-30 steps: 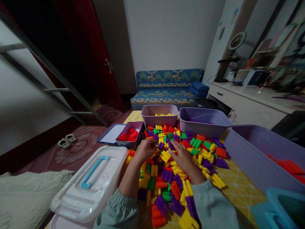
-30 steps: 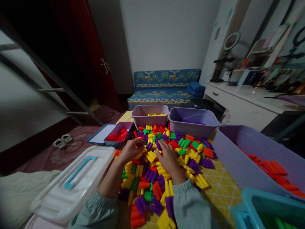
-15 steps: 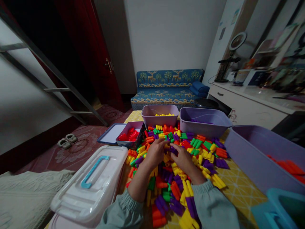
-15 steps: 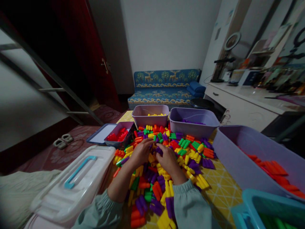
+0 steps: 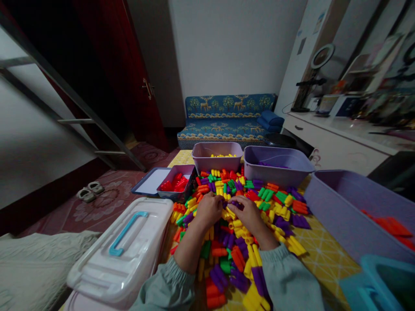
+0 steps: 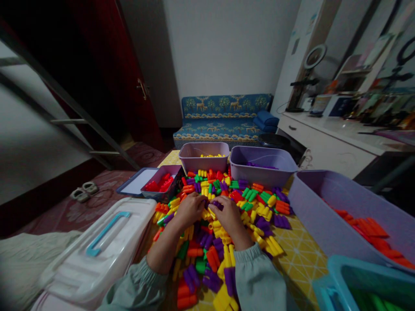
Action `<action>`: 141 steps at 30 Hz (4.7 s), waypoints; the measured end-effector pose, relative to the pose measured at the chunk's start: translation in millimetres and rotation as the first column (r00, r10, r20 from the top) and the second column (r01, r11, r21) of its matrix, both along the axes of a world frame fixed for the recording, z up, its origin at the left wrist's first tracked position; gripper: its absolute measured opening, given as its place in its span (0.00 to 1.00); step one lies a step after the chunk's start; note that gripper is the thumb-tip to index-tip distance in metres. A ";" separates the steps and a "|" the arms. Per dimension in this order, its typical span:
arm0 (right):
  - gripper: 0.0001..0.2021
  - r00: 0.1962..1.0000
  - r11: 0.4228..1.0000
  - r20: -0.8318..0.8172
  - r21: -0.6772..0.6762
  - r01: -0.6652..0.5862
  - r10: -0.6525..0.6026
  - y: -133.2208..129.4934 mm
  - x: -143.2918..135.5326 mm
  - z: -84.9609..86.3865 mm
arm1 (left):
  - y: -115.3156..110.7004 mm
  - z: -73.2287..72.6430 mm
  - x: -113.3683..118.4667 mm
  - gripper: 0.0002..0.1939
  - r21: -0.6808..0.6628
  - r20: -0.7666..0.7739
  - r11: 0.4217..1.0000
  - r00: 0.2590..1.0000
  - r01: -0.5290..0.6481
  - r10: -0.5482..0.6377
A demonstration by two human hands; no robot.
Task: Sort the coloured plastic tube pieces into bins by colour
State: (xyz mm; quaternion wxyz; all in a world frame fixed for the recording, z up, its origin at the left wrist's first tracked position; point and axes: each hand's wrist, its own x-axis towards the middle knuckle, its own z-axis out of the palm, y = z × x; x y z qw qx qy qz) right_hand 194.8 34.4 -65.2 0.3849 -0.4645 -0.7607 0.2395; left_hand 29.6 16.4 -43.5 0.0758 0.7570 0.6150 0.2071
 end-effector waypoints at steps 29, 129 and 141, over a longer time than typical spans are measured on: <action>0.11 0.998 0.989 0.058 -0.142 0.030 -0.022 5.9 34.3 17.3 | 4.9 -7.9 -3.5 0.19 -0.038 0.212 0.999 0.977 -0.013 0.021; 0.21 0.852 0.964 0.470 -0.010 0.265 -0.230 -12.4 24.2 18.7 | -15.7 -11.2 9.0 0.28 0.033 0.072 0.976 0.974 0.214 -0.216; 0.10 0.956 0.976 0.198 0.046 0.213 -0.218 -10.4 13.7 2.6 | -16.3 -16.1 9.5 0.21 0.102 0.098 0.979 0.977 0.178 -0.188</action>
